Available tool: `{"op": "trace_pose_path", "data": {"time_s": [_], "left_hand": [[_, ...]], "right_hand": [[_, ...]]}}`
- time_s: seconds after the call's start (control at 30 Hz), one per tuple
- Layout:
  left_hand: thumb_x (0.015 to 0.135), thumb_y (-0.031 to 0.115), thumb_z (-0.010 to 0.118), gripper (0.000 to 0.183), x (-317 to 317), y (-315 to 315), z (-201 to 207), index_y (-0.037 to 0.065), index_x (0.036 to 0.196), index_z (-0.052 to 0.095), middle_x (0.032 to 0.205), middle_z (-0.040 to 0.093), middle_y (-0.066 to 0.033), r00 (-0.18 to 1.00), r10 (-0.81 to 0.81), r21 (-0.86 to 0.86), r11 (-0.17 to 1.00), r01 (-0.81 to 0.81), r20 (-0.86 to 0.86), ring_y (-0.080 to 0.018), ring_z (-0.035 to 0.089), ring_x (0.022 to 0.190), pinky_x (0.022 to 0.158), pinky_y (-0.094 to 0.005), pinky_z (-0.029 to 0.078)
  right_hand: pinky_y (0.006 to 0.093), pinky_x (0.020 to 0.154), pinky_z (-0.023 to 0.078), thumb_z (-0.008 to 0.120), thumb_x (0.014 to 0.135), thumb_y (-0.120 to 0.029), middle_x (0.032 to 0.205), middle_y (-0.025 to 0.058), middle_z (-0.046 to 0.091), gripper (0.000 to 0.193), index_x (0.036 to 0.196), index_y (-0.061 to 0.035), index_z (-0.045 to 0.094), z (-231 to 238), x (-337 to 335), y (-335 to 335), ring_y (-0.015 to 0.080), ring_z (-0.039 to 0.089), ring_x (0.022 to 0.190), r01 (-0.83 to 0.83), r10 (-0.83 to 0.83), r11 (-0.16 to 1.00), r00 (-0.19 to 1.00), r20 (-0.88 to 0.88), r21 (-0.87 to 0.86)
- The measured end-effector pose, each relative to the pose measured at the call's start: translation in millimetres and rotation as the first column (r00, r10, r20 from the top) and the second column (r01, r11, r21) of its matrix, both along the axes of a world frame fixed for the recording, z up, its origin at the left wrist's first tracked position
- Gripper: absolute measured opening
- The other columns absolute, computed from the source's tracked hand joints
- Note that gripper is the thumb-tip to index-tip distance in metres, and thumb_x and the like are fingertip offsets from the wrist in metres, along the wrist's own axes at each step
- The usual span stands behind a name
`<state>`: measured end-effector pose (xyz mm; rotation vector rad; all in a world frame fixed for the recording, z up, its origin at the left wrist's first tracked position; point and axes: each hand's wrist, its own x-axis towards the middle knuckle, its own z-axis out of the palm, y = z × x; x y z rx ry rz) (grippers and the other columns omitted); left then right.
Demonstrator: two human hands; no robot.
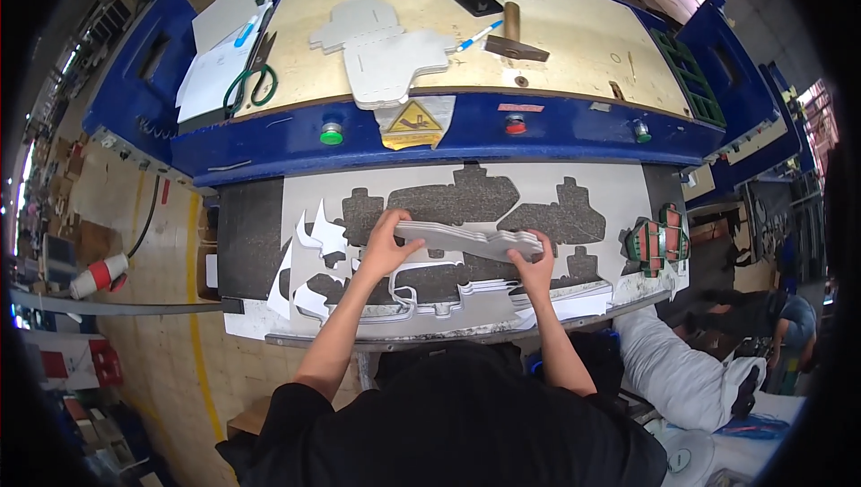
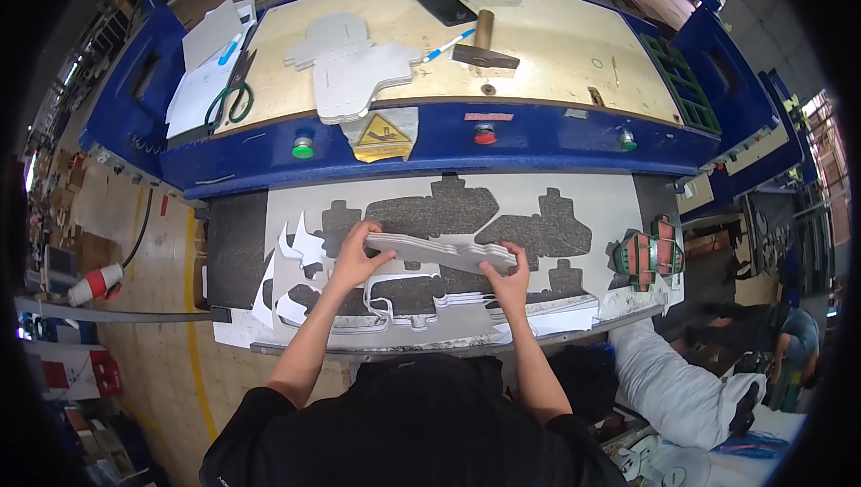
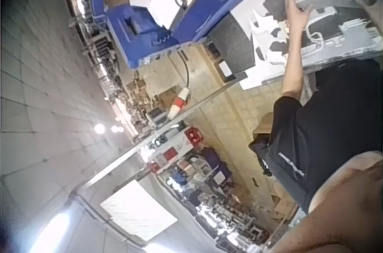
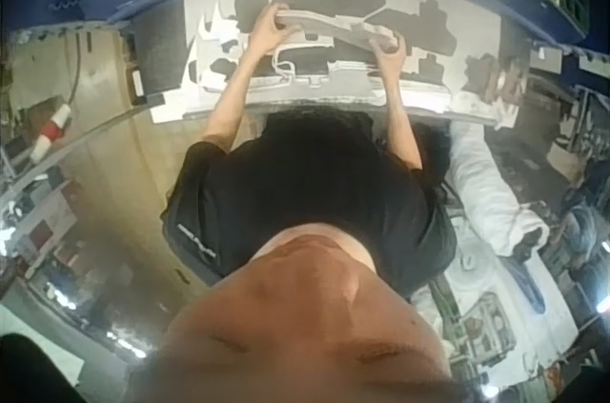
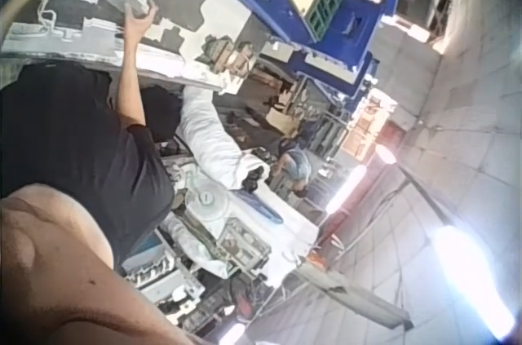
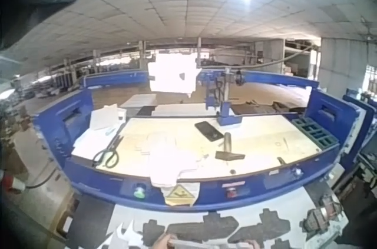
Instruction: Using a die-cutting machine to cut shoe components from material sheets.
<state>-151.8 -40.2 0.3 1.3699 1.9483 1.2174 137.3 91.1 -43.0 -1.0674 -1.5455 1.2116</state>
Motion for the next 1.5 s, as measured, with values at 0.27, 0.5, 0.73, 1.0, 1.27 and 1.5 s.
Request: {"op": "trace_pose_path", "data": {"time_s": [0.27, 0.5, 0.73, 1.0, 1.27, 1.5], "left_hand": [[0.069, 0.022, 0.084, 0.050, 12, -14, 15, 0.003, 0.101, 0.051, 0.115, 0.053, -0.0170, 0.991, 0.109, -0.060, 0.992, -0.114, -0.072, -0.0348, 0.054, 0.110, 0.092, -0.0404, 0.045], [0.083, 0.012, 0.073, 0.083, 16, 15, 144, 0.004, 0.144, 0.017, 0.148, 0.025, -0.0175, 0.809, 0.508, 0.577, 0.579, -0.575, 0.296, -0.0268, 0.036, 0.133, 0.113, -0.0415, 0.027], [0.088, 0.014, 0.069, 0.039, -60, 117, 241, -0.005, 0.120, 0.055, 0.112, 0.066, -0.0139, 0.922, 0.177, 0.355, 0.884, -0.303, 0.345, -0.0162, 0.063, 0.099, 0.085, -0.0303, 0.050], [0.080, 0.044, 0.076, 0.046, -173, 137, 192, -0.001, 0.081, 0.067, 0.057, 0.062, -0.0051, 0.958, 0.284, -0.161, 0.948, -0.274, 0.041, -0.0100, 0.049, 0.038, 0.035, -0.0242, 0.036], [0.085, 0.049, 0.070, 0.052, -173, 154, 215, 0.002, 0.067, 0.059, 0.050, 0.053, -0.0016, 0.995, 0.075, -0.344, 0.934, -0.093, -0.064, -0.0081, 0.042, 0.036, 0.032, -0.0271, 0.024], [0.080, 0.062, 0.067, 0.071, -183, 162, 214, -0.007, 0.064, 0.059, 0.052, 0.058, -0.0111, 0.912, 0.163, -0.463, 0.819, -0.338, -0.377, -0.0195, 0.057, 0.037, 0.035, -0.0302, 0.046]], "right_hand": [[0.0437, 0.076, 0.051, 0.083, 0.071, -0.031, 0.084, 0.0206, 0.068, 0.037, 0.086, 0.0013, 0.071, -11, -1, 2, 0.0395, 0.065, 0.082, -0.178, 0.074, 0.968, 0.879, 0.472, 0.180], [0.0332, 0.077, 0.050, 0.075, 0.083, -0.021, 0.093, 0.0150, 0.071, 0.029, 0.097, 0.0031, 0.068, 144, -86, 3, 0.0186, 0.066, 0.083, -0.087, 0.087, 0.996, 0.990, -0.107, 0.008], [0.0303, 0.061, 0.053, 0.056, 0.096, -0.038, 0.085, 0.0128, 0.068, 0.046, 0.095, 0.0081, 0.061, 237, -222, 69, 0.0169, 0.064, 0.069, -0.504, 0.475, 0.855, 0.855, -0.209, -0.118], [0.0255, 0.062, 0.051, 0.053, 0.100, -0.032, 0.077, 0.0014, 0.064, 0.030, 0.093, -0.0045, 0.063, 146, -146, -6, 0.0089, 0.060, 0.069, -0.868, 0.854, 0.460, 0.490, -0.174, -0.187], [0.0289, 0.074, 0.057, 0.057, 0.098, -0.026, 0.094, 0.0083, 0.070, 0.023, 0.106, -0.0054, 0.065, -11, 53, -93, 0.0146, 0.068, 0.084, -0.381, 0.515, 0.462, 0.851, -0.107, -0.801], [0.0336, 0.078, 0.051, 0.065, 0.090, -0.025, 0.092, 0.0081, 0.068, 0.024, 0.100, -0.0034, 0.067, 36, 175, 30, 0.0184, 0.064, 0.085, -0.325, 0.410, 0.910, 0.793, 0.451, -0.256]]}}
